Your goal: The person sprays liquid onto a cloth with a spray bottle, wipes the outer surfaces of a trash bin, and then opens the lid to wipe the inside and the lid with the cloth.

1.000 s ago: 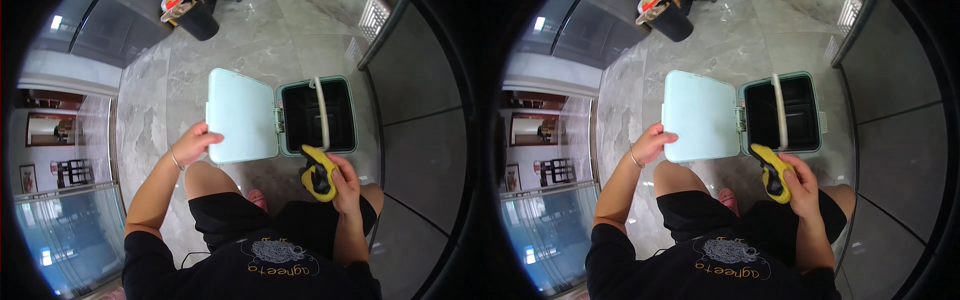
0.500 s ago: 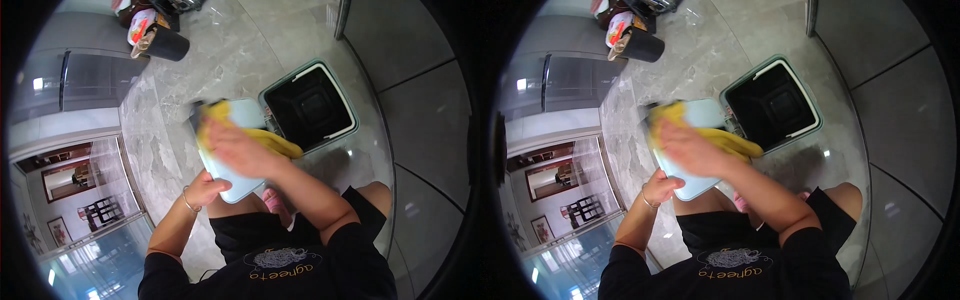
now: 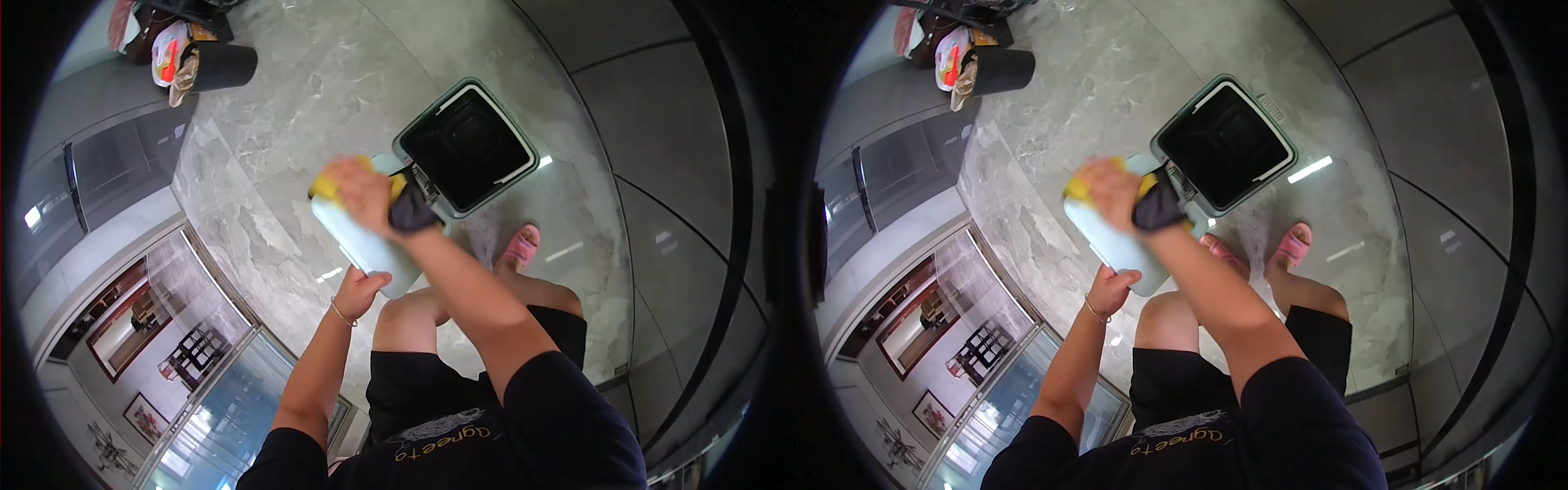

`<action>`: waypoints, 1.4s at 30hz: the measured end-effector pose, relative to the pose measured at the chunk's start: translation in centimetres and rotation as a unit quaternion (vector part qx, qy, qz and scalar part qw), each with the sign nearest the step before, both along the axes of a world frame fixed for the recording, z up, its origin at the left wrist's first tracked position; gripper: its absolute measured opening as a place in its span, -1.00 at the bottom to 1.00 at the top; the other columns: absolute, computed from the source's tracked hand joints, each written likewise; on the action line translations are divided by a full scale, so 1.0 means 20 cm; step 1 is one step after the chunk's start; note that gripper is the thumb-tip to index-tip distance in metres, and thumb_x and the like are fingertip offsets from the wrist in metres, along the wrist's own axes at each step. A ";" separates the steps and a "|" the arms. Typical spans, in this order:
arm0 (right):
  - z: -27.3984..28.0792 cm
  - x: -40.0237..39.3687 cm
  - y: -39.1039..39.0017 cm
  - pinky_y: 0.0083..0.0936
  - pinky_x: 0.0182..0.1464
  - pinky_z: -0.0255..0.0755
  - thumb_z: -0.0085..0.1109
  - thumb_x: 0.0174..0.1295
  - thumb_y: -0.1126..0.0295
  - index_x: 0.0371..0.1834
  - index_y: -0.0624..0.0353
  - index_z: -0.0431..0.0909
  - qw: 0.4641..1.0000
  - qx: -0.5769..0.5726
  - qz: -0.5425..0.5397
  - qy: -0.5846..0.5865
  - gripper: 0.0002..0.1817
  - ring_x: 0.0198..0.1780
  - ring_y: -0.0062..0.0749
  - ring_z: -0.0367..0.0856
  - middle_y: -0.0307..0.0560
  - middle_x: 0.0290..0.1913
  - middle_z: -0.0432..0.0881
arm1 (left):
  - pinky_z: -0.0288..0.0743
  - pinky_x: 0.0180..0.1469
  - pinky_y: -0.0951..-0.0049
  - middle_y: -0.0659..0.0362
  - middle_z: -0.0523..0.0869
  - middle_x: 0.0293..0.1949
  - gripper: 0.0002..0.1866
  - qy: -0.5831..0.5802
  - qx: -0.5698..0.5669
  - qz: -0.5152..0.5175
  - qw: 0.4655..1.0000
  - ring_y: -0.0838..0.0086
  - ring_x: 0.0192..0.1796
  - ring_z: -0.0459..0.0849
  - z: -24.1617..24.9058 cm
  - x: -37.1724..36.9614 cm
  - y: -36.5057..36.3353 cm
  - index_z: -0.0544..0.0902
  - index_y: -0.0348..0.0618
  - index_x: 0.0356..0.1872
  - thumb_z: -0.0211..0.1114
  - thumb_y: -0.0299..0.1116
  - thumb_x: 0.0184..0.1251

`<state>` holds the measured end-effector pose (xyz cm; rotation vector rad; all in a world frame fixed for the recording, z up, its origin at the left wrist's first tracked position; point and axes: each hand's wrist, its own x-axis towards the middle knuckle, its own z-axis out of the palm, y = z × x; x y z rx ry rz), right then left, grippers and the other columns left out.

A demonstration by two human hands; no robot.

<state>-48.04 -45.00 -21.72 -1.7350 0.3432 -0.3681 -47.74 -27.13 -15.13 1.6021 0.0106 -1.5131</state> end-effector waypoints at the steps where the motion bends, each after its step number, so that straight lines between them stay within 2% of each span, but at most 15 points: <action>1: -0.13 -0.07 -0.03 -0.22 0.38 0.13 -0.16 0.32 0.34 0.25 0.19 0.39 0.997 0.068 -0.016 0.036 -0.56 0.47 -0.09 0.08 0.11 0.40 0.23 | 0.39 0.19 0.35 0.15 0.57 0.03 -0.52 -0.004 0.006 0.021 1.000 0.40 0.10 0.55 0.03 -0.05 -0.02 0.42 -0.27 0.14 0.13 -0.65 0.10; 2: -0.25 -0.19 0.10 -0.19 0.38 0.11 -0.23 0.37 0.32 0.22 0.16 0.41 0.981 0.118 -0.114 0.102 -0.59 0.41 0.00 0.16 0.17 0.34 0.30 | 0.43 0.14 0.37 0.16 0.59 -0.01 -0.55 0.010 0.010 0.073 0.997 0.42 0.05 0.56 0.06 -0.09 -0.03 0.45 -0.27 0.11 0.15 -0.62 0.13; 5: -0.09 -0.65 0.22 -0.16 0.29 0.16 -0.11 0.36 0.23 0.20 0.07 0.47 0.906 0.199 0.090 0.362 -0.60 0.45 -0.02 0.11 0.10 0.21 0.45 | 0.46 0.09 0.40 0.18 0.63 -0.06 -0.66 0.013 0.015 0.186 0.982 0.44 -0.01 0.60 0.10 -0.17 -0.08 0.49 -0.26 0.07 0.21 -0.42 0.30; 7: 0.07 -0.93 0.52 -0.05 0.22 0.17 -0.03 0.33 0.24 0.09 0.02 0.55 0.969 0.186 -0.012 0.165 -0.67 0.49 -0.08 0.04 0.01 0.11 0.52 | 0.42 0.15 0.40 0.19 0.62 -0.03 -0.62 0.032 0.002 0.213 0.977 0.44 0.02 0.58 0.10 -0.22 -0.09 0.49 -0.25 0.09 0.17 -0.23 0.38; 10: 0.40 -0.86 0.39 0.22 0.24 0.03 -0.05 0.34 0.24 0.07 0.03 0.55 0.964 0.126 0.055 0.225 -0.68 0.50 -0.14 0.03 0.05 0.22 0.45 | 0.35 0.24 0.38 0.18 0.53 0.13 -0.41 0.105 -0.024 0.254 0.961 0.44 0.18 0.49 0.07 -0.26 -0.06 0.39 -0.24 0.22 -0.03 0.09 0.45; 13: 0.06 -0.77 0.33 0.44 0.30 -0.18 -0.33 0.41 0.14 0.26 0.06 0.38 0.942 0.159 -0.052 0.290 -0.53 0.51 -0.20 -0.01 -0.06 0.45 0.19 | 0.33 0.27 0.29 0.17 0.44 0.24 -0.32 0.059 -0.011 0.206 0.977 0.42 0.27 0.42 0.13 -0.28 -0.13 0.22 -0.18 0.34 -0.08 0.15 0.44; 16: 0.00 -0.82 0.31 0.42 0.36 -0.39 -0.28 0.39 0.16 0.40 -0.03 0.22 0.897 0.157 0.003 0.414 -0.49 0.52 -0.17 -0.01 -0.11 0.50 0.08 | 0.23 0.35 0.24 0.16 0.37 0.32 -0.32 0.045 0.012 0.209 0.977 0.38 0.34 0.36 0.17 -0.30 -0.15 0.18 -0.21 0.37 -0.20 0.13 0.48; 18: 0.14 -0.93 0.48 0.40 0.36 -0.43 -0.22 0.37 0.21 0.40 0.02 0.22 0.957 0.052 0.022 0.284 -0.48 0.53 -0.15 -0.08 -0.08 0.50 0.07 | 0.32 0.29 0.20 0.13 0.43 0.25 -0.36 0.052 -0.008 0.215 0.975 0.34 0.29 0.41 0.13 -0.28 -0.11 0.24 -0.18 0.33 -0.11 0.12 0.47; 20: 0.23 -0.92 0.43 0.17 0.41 -0.25 -0.16 0.34 0.27 0.33 0.09 0.32 0.976 0.084 0.007 0.202 -0.52 0.51 -0.06 -0.04 0.00 0.47 0.12 | 0.32 0.29 0.17 0.13 0.44 0.25 -0.40 0.090 -0.031 0.186 0.978 0.34 0.30 0.40 0.10 -0.24 -0.05 0.27 -0.18 0.32 -0.10 0.08 0.48; 22: 0.15 -0.89 0.39 -0.05 0.43 -0.01 -0.11 0.32 0.29 0.25 0.10 0.41 0.987 0.078 -0.053 0.132 -0.56 0.46 0.00 0.07 0.04 0.43 0.20 | 0.40 0.24 0.20 0.14 0.47 0.21 -0.57 0.157 -0.009 0.208 0.965 0.37 0.25 0.47 0.11 -0.21 -0.05 0.32 -0.16 0.29 0.03 -0.26 0.47; 24: -0.08 -0.82 0.33 -0.22 0.36 0.14 -0.10 0.30 0.30 0.21 0.14 0.44 0.939 0.057 -0.061 0.333 -0.58 0.33 0.07 0.26 0.08 0.37 0.28 | 0.38 0.26 0.10 0.13 0.42 0.26 -0.52 0.146 0.029 0.132 0.980 0.31 0.29 0.44 0.21 -0.14 -0.14 0.22 -0.15 0.34 0.02 -0.31 0.44; 33: 0.28 -0.25 0.15 -0.27 0.31 0.21 -0.01 0.16 0.52 0.14 0.23 0.49 0.984 0.123 -0.115 0.056 -0.57 0.24 0.02 0.29 0.04 0.34 0.31 | 0.49 0.12 0.26 0.16 0.46 0.17 -0.38 0.082 0.053 0.003 0.995 0.41 0.14 0.52 0.26 0.37 -0.33 0.22 -0.07 0.31 0.10 -0.62 0.18; 36: -0.04 -0.10 0.20 -0.18 0.35 0.14 -0.10 0.23 0.42 0.23 0.24 0.41 0.962 0.075 -0.206 0.164 -0.54 0.31 0.05 0.25 0.08 0.33 0.35 | 0.48 -0.04 0.45 0.27 0.54 -0.01 -0.42 0.057 0.068 -0.081 0.993 0.55 -0.04 0.55 0.15 0.41 -0.18 0.33 -0.13 0.23 0.07 -0.70 0.11; 39: -0.26 -0.07 0.30 -0.19 0.39 0.07 -0.10 0.23 0.37 0.26 0.21 0.39 0.911 0.207 -0.222 0.279 -0.51 0.36 0.02 0.23 0.08 0.30 0.39 | 0.48 -0.10 0.47 0.27 0.55 -0.04 -0.45 0.046 0.057 -0.100 0.992 0.58 -0.09 0.54 0.23 0.35 -0.20 0.36 -0.16 0.20 0.08 -0.70 0.12; 42: 0.03 -0.13 0.41 -0.17 0.42 0.02 -0.12 0.26 0.33 0.28 0.21 0.37 0.958 0.184 -0.135 0.172 -0.50 0.40 -0.04 0.21 0.01 0.31 0.40 | 0.46 0.04 0.51 0.23 0.54 -0.02 -0.44 0.090 0.066 -0.029 0.993 0.54 -0.01 0.54 0.17 0.38 -0.03 0.29 -0.17 0.26 0.16 -0.61 0.19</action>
